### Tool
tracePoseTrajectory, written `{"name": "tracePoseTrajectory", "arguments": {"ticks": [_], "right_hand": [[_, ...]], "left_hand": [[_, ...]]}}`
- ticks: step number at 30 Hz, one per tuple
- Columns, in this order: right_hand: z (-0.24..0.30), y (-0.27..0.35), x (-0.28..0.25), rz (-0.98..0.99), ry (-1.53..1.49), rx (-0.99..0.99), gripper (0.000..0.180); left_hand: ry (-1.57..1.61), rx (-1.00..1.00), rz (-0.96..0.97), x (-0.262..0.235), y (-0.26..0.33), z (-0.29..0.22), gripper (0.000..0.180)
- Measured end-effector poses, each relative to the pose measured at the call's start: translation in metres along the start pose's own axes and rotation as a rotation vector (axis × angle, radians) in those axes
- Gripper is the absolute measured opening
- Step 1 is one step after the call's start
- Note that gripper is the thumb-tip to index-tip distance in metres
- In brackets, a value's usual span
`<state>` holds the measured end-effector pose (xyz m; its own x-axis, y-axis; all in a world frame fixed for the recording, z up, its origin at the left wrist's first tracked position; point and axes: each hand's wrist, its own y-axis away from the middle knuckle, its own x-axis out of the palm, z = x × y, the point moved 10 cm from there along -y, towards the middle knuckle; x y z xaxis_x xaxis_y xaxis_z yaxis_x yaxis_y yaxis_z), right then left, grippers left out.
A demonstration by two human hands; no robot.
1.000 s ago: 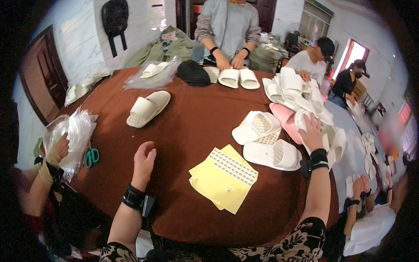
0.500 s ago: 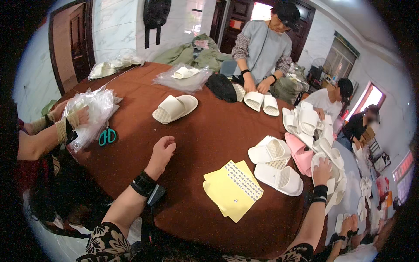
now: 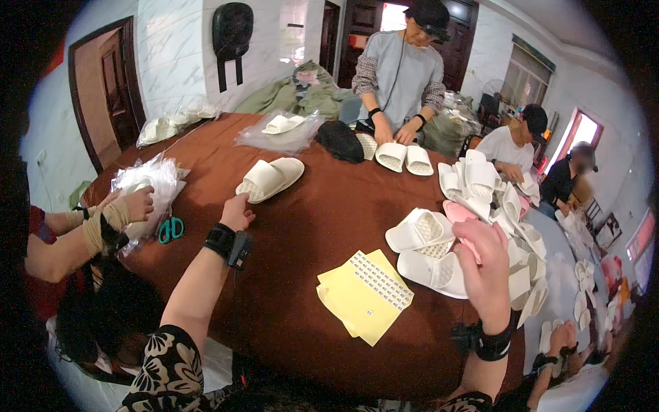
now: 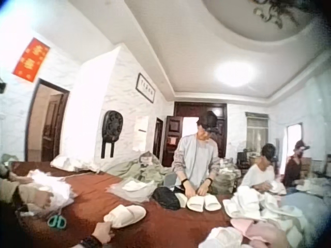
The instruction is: Peeling size labels from a sticker sheet and applying them to the inside of white sandals.
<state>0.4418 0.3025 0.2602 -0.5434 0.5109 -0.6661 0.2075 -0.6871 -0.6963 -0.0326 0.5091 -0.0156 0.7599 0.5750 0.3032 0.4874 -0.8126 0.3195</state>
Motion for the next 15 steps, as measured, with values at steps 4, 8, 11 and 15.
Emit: {"name": "tracePoseTrajectory", "arguments": {"ticks": [4, 8, 11, 15], "right_hand": [[0.053, 0.013, -0.008, 0.049, 0.072, -0.148, 0.022], [0.061, 0.024, -0.021, 0.081, 0.111, -0.114, 0.020], [0.057, 0.031, -0.028, 0.097, 0.166, -0.086, 0.019], [0.057, 0.045, -0.044, 0.042, 0.187, -0.057, 0.016]], "left_hand": [[0.037, -0.009, 0.022, -0.006, -0.032, 0.015, 0.046], [0.025, -0.022, 0.066, 0.011, -0.035, 0.012, 0.043], [0.015, 0.051, 0.114, 0.013, -0.041, 0.004, 0.040], [0.040, 0.082, 0.083, 0.021, -0.052, 0.000, 0.036]]}}
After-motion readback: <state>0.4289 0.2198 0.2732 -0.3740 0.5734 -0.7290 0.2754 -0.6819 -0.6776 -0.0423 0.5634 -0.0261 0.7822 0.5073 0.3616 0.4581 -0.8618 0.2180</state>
